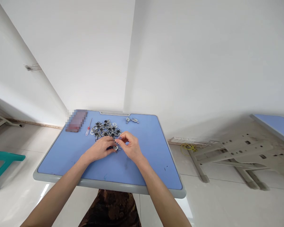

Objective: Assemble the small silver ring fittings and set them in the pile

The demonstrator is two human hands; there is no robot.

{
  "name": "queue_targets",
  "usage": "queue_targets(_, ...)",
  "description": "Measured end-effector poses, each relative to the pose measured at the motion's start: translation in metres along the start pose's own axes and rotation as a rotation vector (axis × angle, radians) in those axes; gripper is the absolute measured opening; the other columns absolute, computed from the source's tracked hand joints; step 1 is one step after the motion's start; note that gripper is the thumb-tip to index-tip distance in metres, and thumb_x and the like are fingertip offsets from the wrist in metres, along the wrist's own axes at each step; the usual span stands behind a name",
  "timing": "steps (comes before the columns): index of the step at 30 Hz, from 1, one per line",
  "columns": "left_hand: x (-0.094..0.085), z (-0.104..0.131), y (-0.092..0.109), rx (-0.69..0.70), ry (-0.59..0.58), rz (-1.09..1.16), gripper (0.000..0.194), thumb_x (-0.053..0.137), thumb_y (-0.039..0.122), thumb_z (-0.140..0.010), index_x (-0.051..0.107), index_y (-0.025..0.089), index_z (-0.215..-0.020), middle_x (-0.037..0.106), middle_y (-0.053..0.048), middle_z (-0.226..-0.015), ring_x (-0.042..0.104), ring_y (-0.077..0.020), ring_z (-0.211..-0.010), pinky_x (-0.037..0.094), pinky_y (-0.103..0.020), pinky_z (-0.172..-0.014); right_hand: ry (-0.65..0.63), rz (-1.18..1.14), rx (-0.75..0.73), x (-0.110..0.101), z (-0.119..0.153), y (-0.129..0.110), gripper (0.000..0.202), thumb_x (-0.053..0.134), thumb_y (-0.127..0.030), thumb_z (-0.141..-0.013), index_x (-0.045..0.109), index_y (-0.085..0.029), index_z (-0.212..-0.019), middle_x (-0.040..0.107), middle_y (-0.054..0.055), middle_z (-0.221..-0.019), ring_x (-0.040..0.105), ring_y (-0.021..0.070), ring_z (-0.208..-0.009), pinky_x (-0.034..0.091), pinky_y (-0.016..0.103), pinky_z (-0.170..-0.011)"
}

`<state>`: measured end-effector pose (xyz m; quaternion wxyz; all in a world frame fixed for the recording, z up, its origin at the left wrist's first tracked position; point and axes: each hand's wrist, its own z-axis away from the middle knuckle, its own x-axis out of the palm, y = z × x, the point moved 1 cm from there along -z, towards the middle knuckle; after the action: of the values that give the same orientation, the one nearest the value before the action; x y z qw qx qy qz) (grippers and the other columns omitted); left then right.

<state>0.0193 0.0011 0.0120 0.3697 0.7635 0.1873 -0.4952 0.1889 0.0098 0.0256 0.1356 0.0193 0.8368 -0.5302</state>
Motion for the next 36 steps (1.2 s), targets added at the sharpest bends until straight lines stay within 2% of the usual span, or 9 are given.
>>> queue_targets(7,0.0012,-0.0018,-0.0024,0.005,-0.023,0.017,0.014,0.056,0.030,-0.085,0.064,0.019,-0.091,0.062,-0.003,-0.086,0.056,-0.0183,-0.086,0.043,-0.032,-0.080,-0.094,0.006,0.009,-0.0030,-0.0002,-0.0049,0.013,0.058,-0.032,-0.081,0.061,-0.021,-0.075,0.058,0.002,-0.073,0.054,0.0115,-0.055,0.048,0.027,-0.052)
queue_targets(12,0.0008,-0.0017,-0.0029,-0.003,-0.027,0.024,0.015,0.056,0.030,-0.085,0.064,0.020,-0.093,0.062,-0.004,-0.087,0.056,-0.0187,-0.089,0.043,-0.032,-0.081,-0.139,0.012,0.006,-0.0060,-0.0008,-0.0039,0.017,0.051,-0.033,-0.085,0.063,-0.021,-0.080,0.058,0.002,-0.076,0.055,0.0117,-0.054,0.049,0.027,-0.053)
queue_targets(18,0.0002,-0.0016,-0.0021,0.010,-0.024,0.036,0.013,0.057,0.027,-0.085,0.064,0.020,-0.092,0.062,-0.003,-0.090,0.056,-0.0184,-0.091,0.043,-0.032,-0.084,-0.279,0.035,-0.030,-0.0065,-0.0020,-0.0054,0.025,0.040,-0.031,-0.091,0.061,-0.024,-0.104,0.063,0.004,-0.083,0.058,0.0159,-0.073,0.049,0.031,-0.067)
queue_targets(20,0.0006,-0.0014,-0.0021,0.010,-0.019,0.029,0.012,0.058,0.027,-0.084,0.064,0.020,-0.092,0.062,-0.003,-0.089,0.056,-0.0186,-0.090,0.043,-0.032,-0.084,-0.267,0.037,-0.045,-0.0063,-0.0011,-0.0043,0.028,0.037,-0.030,-0.092,0.054,-0.025,-0.114,0.063,0.004,-0.083,0.057,0.0164,-0.076,0.049,0.032,-0.069)
queue_targets(22,0.0009,-0.0014,-0.0019,0.010,-0.024,0.021,0.013,0.058,0.028,-0.084,0.064,0.020,-0.092,0.061,-0.003,-0.088,0.056,-0.0187,-0.089,0.043,-0.032,-0.083,-0.233,0.045,-0.051,-0.0060,0.0005,-0.0017,0.028,0.036,-0.029,-0.093,0.051,-0.025,-0.117,0.062,0.004,-0.085,0.057,0.0163,-0.076,0.048,0.032,-0.070)
queue_targets(31,-0.0012,-0.0012,0.0001,-0.003,-0.019,0.009,0.012,0.057,0.027,-0.085,0.063,0.019,-0.091,0.061,-0.003,-0.088,0.056,-0.0185,-0.088,0.044,-0.032,-0.082,-0.085,0.197,-0.217,-0.0004,0.0013,-0.0006,0.016,0.052,-0.026,-0.086,0.060,-0.025,-0.099,0.058,0.006,-0.091,0.055,0.0165,-0.073,0.048,0.032,-0.066)
queue_targets(36,-0.0008,-0.0004,-0.0007,-0.008,-0.025,0.008,0.013,0.057,0.028,-0.085,0.063,0.019,-0.092,0.060,-0.003,-0.088,0.056,-0.0182,-0.088,0.044,-0.031,-0.082,-0.028,0.144,-0.138,-0.0005,-0.0011,-0.0006,0.028,0.050,-0.025,-0.087,0.056,-0.026,-0.114,0.060,0.002,-0.081,0.057,0.0162,-0.075,0.049,0.033,-0.073)
